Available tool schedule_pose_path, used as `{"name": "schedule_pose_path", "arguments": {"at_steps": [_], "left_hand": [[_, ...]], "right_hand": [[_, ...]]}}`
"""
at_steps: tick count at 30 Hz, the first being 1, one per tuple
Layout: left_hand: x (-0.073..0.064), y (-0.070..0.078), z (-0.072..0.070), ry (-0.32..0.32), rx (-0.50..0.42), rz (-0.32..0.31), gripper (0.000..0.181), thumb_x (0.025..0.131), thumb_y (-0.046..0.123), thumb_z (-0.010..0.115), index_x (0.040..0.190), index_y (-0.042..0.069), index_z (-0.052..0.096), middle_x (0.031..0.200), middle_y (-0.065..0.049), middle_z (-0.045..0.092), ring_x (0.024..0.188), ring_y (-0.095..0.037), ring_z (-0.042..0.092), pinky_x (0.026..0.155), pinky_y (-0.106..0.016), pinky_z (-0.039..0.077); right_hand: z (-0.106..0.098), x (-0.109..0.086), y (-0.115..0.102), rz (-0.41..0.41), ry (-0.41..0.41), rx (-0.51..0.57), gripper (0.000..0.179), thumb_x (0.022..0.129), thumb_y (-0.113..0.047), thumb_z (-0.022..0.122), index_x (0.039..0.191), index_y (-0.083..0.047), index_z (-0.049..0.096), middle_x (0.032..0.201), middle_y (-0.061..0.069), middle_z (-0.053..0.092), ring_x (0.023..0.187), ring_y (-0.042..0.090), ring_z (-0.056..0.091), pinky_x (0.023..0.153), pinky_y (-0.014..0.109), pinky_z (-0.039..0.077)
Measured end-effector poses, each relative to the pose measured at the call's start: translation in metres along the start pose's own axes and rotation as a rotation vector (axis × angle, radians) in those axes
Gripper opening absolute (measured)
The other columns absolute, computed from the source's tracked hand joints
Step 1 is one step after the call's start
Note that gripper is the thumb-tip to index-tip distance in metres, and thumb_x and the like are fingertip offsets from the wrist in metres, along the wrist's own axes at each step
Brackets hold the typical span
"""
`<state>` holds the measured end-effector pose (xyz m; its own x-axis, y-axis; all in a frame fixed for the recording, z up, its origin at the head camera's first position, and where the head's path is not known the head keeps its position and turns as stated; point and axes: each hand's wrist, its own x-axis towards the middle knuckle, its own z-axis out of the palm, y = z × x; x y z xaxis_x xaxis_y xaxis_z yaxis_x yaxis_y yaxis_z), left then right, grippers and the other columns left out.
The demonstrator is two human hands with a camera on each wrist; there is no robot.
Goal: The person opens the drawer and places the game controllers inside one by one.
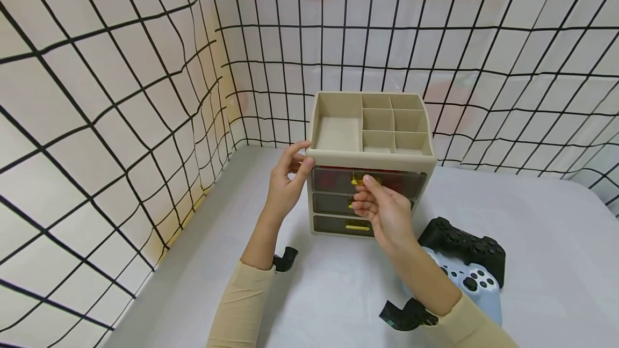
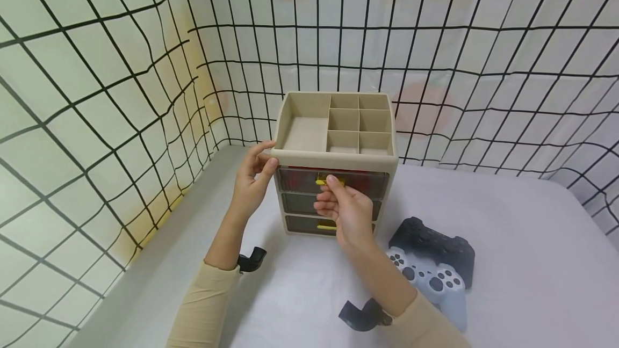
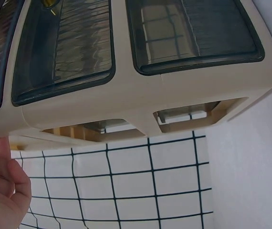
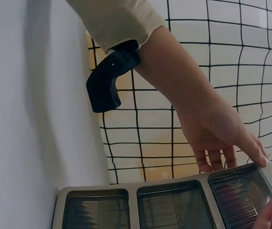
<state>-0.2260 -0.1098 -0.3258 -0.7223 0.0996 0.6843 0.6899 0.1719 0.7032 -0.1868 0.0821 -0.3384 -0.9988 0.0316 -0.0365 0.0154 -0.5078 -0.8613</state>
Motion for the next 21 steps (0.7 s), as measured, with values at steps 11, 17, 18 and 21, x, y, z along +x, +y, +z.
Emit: {"name": "schedule_pose_path", "arguments": {"at_steps": [11, 17, 18, 21], "left_hand": [[0.0000, 0.0007, 0.0002, 0.004, -0.004, -0.010, 0.031, 0.097, -0.002, 0.055, 0.127, -0.005, 0.051, 0.091, -0.025, 0.058, 0.079, -0.036, 0.056, 0.076, -0.040, 0.045], [0.0001, 0.0008, 0.0000, 0.004, -0.001, -0.007, 0.031, 0.097, -0.002, 0.055, 0.127, -0.005, 0.051, 0.091, -0.025, 0.058, 0.078, -0.035, 0.056, 0.076, -0.038, 0.045], [0.0001, 0.0009, 0.0000, 0.004, 0.000, -0.010, 0.031, 0.097, -0.001, 0.055, 0.127, -0.005, 0.051, 0.091, -0.025, 0.058, 0.078, -0.035, 0.056, 0.076, -0.038, 0.045], [0.0001, -0.0045, -0.0001, 0.003, 0.000, -0.010, 0.031, 0.098, 0.002, 0.055, 0.128, -0.003, 0.051, 0.092, -0.023, 0.058, 0.079, -0.033, 0.056, 0.076, -0.038, 0.045]], "right_hand": [[0.0012, 0.0051, 0.0006, -0.006, 0.013, 0.025, 0.026, 0.099, -0.018, 0.060, 0.078, -0.006, 0.070, 0.067, 0.002, 0.066, 0.056, 0.013, 0.064, 0.061, 0.024, 0.055], [0.0015, 0.0063, 0.0006, -0.007, 0.013, 0.033, 0.026, 0.099, -0.017, 0.060, 0.078, -0.005, 0.070, 0.067, 0.002, 0.066, 0.055, 0.013, 0.064, 0.061, 0.024, 0.055], [0.0016, 0.0064, 0.0006, -0.006, 0.013, 0.033, 0.026, 0.099, -0.017, 0.059, 0.078, -0.005, 0.070, 0.067, 0.002, 0.066, 0.056, 0.013, 0.064, 0.061, 0.023, 0.055], [0.0018, 0.0067, 0.0007, -0.008, 0.014, 0.030, 0.026, 0.099, -0.017, 0.060, 0.078, -0.005, 0.070, 0.067, 0.002, 0.066, 0.056, 0.013, 0.064, 0.061, 0.023, 0.055]]}}
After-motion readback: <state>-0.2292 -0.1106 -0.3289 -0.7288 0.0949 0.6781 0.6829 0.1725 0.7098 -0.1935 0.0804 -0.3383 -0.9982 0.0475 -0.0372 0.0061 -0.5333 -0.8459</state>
